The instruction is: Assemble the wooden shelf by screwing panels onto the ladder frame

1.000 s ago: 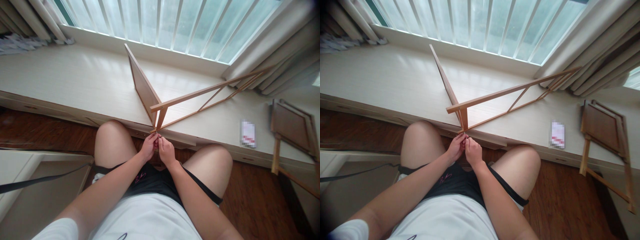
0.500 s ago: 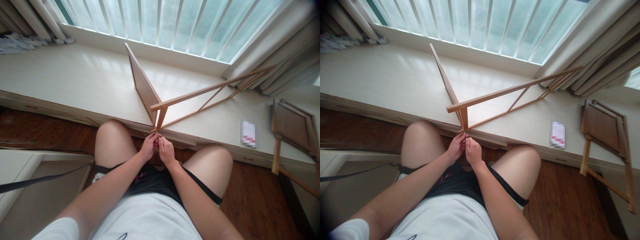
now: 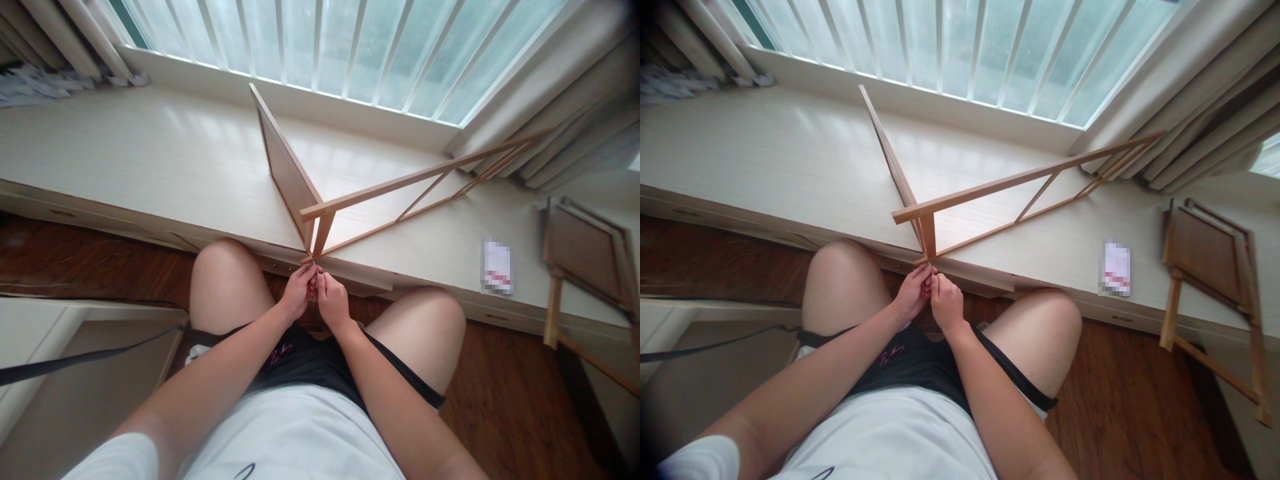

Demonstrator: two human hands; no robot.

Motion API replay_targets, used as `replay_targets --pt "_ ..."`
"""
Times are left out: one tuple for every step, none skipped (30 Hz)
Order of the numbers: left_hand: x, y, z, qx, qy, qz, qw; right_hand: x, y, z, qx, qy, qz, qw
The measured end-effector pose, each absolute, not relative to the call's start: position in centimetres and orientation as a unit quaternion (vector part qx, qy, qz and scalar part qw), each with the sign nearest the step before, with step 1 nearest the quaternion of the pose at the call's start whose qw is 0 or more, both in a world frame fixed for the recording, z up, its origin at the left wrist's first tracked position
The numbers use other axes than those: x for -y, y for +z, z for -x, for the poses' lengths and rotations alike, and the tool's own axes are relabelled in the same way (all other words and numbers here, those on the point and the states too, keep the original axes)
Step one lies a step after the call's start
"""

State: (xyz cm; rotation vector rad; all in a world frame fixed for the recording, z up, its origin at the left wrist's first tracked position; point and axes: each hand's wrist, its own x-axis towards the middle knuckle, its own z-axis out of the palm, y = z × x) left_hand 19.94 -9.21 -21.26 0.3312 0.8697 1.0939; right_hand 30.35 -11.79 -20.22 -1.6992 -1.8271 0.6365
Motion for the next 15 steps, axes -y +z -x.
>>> replay_targets --pt "9.22 -21.29 -19.92 -0.398 0.500 -0.150 0.754 11.82 -20.18 -30.35 0.690 0.221 0.636 0.267" --pt "9.25 -21.31 -19.91 -0.397 0.500 -0.148 0.755 11.84 -20.14 -30.35 0.697 0.205 0.638 0.255" --pt "9.27 -21.32 -19.89 -0.397 0.500 -0.146 0.756 11.86 -20.09 -30.33 0.704 0.191 0.639 0.244" --pt "9.30 -21.33 -19.89 -0.396 0.500 -0.144 0.756 11.87 -20.03 -30.31 0.708 0.179 0.641 0.234" --pt "9.32 -21.33 -19.89 -0.394 0.502 -0.143 0.756 11.88 -19.95 -30.29 0.712 0.170 0.643 0.224" --pt "9.33 -21.32 -19.89 -0.393 0.503 -0.142 0.756 11.88 -19.87 -30.27 0.715 0.162 0.645 0.216" --pt "9.33 -21.31 -19.90 -0.393 0.505 -0.140 0.756 11.88 -19.77 -30.25 0.716 0.157 0.647 0.210" --pt "9.31 -21.29 -19.92 -0.392 0.505 -0.138 0.756 11.88 -19.68 -30.24 0.717 0.153 0.649 0.206" --pt "9.29 -21.26 -19.93 -0.393 0.505 -0.136 0.756 11.88 -19.58 -30.23 0.717 0.151 0.649 0.203" --pt "9.26 -21.24 -19.95 -0.394 0.505 -0.133 0.756 11.88 -19.50 -30.23 0.717 0.150 0.649 0.203" --pt "9.24 -21.23 -19.95 -0.396 0.505 -0.131 0.756 11.87 -19.44 -30.24 0.718 0.149 0.649 0.203" --pt "9.22 -21.22 -19.95 -0.397 0.505 -0.130 0.755 11.86 -19.40 -30.24 0.718 0.150 0.649 0.204" --pt "9.21 -21.21 -19.94 -0.398 0.505 -0.129 0.755 11.84 -19.40 -30.25 0.716 0.153 0.649 0.205" --pt "9.21 -21.21 -19.93 -0.400 0.504 -0.129 0.755 11.80 -19.42 -30.27 0.714 0.159 0.649 0.209" --pt "9.21 -21.21 -19.92 -0.400 0.503 -0.129 0.755 11.76 -19.48 -30.28 0.710 0.169 0.649 0.215"
